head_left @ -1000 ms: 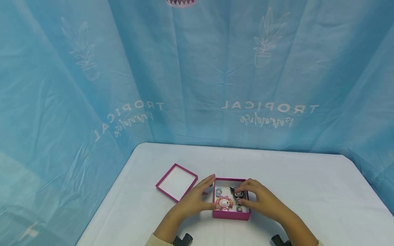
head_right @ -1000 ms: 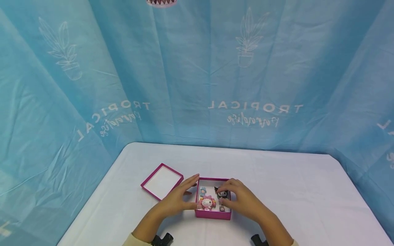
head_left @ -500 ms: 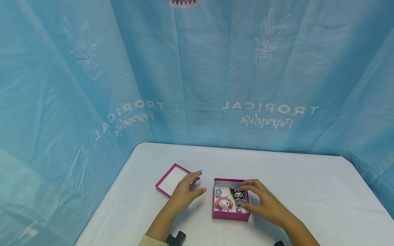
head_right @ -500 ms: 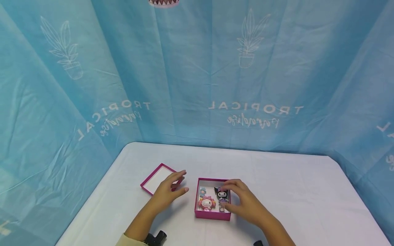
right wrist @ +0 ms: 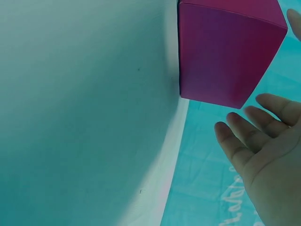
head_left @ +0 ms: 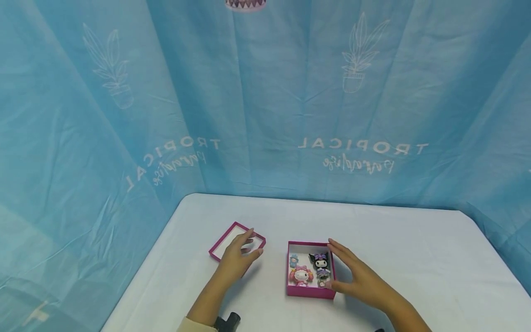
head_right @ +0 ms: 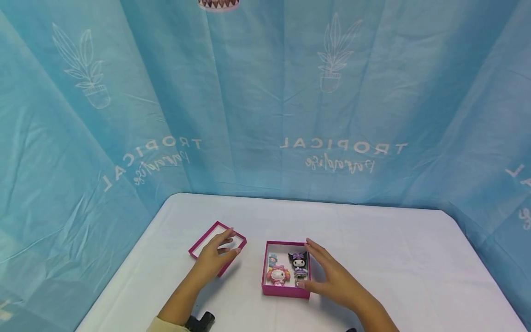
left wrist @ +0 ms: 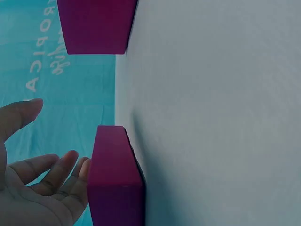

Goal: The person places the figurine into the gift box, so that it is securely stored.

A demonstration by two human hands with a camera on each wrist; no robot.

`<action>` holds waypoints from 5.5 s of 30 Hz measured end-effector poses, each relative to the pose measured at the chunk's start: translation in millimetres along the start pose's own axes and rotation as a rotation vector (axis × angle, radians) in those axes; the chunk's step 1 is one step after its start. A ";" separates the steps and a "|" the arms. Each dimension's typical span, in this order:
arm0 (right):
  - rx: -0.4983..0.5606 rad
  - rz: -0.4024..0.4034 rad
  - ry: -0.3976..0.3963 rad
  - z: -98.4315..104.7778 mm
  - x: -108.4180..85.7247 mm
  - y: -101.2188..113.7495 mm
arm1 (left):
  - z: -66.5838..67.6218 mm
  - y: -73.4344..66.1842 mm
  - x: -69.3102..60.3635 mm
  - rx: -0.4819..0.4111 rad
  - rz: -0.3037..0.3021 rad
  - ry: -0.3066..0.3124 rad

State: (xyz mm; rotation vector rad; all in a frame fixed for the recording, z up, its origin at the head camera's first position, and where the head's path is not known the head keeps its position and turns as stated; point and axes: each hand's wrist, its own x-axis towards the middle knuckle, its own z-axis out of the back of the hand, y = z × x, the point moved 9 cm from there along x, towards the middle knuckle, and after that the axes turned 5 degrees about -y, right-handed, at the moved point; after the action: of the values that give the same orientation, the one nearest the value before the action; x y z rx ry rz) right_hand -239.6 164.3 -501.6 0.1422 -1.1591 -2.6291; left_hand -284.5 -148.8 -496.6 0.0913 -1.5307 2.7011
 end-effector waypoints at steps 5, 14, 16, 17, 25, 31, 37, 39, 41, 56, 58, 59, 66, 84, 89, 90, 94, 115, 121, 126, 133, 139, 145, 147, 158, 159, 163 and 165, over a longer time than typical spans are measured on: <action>-0.012 -0.020 0.020 -2.8 -2.3 -2.8 | 1.6 10.1 -0.2 -0.010 0.038 0.012; -0.027 -0.001 0.044 -3.6 -2.4 -2.4 | 1.2 20.6 -2.5 -0.024 0.105 0.047; -0.024 0.000 0.051 -4.3 -2.0 -3.6 | 1.5 21.1 -2.6 -0.026 0.109 0.050; -0.022 0.002 0.054 -4.6 -1.9 -3.9 | 1.4 22.0 -2.7 -0.031 0.116 0.052; -0.014 0.012 0.060 -5.5 -2.0 -4.9 | 4.2 23.8 -6.8 -0.066 0.122 0.059; -0.001 -0.004 0.068 -6.9 -2.9 -6.5 | 5.5 24.4 -9.4 -0.087 0.133 0.067; 0.014 -0.006 0.065 -6.1 -4.0 -7.1 | 6.2 26.6 -10.5 -0.098 0.132 0.068; 0.020 -0.008 0.068 -6.6 -3.7 -7.1 | 6.9 27.7 -11.2 -0.098 0.133 0.068; 0.022 -0.012 0.072 -6.9 -3.7 -7.4 | 7.2 28.3 -11.6 -0.098 0.128 0.068; 0.030 -0.051 0.078 -8.5 -3.6 -10.7 | 12.2 24.8 -11.2 -0.039 0.042 -0.037; 0.037 -0.057 0.079 -8.1 -3.4 -10.1 | 14.9 21.9 -11.4 -0.032 0.025 -0.060; 0.040 -0.061 0.081 -8.0 -3.3 -9.7 | 16.5 20.8 -11.5 -0.026 0.021 -0.073; 0.047 -0.088 0.090 -8.6 -1.7 -7.9 | 27.8 10.5 -13.0 0.015 -0.011 -0.159; 0.046 -0.120 0.087 -12.3 3.9 -10.4 | 59.7 -15.4 -19.3 0.055 -0.136 -0.443; 0.042 -0.118 0.087 -13.6 5.3 -8.3 | 64.7 -19.4 -20.9 0.038 -0.122 -0.476; 0.042 -0.120 0.088 -13.7 5.5 -7.9 | 65.3 -19.6 -21.2 0.030 -0.112 -0.477; 0.044 -0.133 0.091 -14.1 6.1 -7.5 | 67.4 -19.9 -22.8 -0.018 -0.064 -0.479; 0.051 -0.098 0.092 -16.6 13.3 -0.3 | 55.6 -32.1 -23.8 -0.198 0.011 -0.363; 0.057 -0.109 0.094 -15.9 13.4 0.6 | 48.6 -33.7 -20.8 -0.240 0.005 -0.319; 0.057 -0.124 0.090 -15.9 13.8 -0.7 | 37.7 -31.7 -18.4 -0.241 0.026 -0.273; 0.057 -0.122 0.088 -16.1 13.3 -0.9 | 19.7 -27.7 -17.9 -0.195 0.063 -0.216; 0.069 -0.109 0.095 -16.2 13.0 -0.1 | 9.4 -26.2 -18.1 -0.196 0.088 -0.197; 0.082 -0.094 0.101 -16.3 12.6 1.1 | 3.5 -22.1 -16.6 -0.214 0.124 -0.194; 0.078 -0.086 0.099 -16.1 12.5 1.8 | 1.3 -19.5 -16.2 -0.227 0.146 -0.188; 0.093 -0.076 0.104 -16.2 10.8 4.9 | -9.7 -13.2 -15.6 -0.219 0.228 -0.125; 0.092 -0.077 0.104 -16.2 10.6 4.7 | -10.7 -13.5 -15.7 -0.215 0.226 -0.116; 0.086 -0.078 0.101 -16.9 10.3 3.0 | -13.5 -13.6 -16.5 -0.175 0.228 -0.082; 0.084 -0.085 0.099 -17.4 10.3 1.4 | -15.3 -14.2 -17.0 -0.155 0.220 -0.062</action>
State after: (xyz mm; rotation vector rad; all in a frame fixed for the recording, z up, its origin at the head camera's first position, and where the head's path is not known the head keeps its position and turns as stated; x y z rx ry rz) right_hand -245.8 148.2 -512.2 0.3408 -1.2566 -2.6128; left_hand -267.2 -128.4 -493.4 0.0023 -1.8656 2.7507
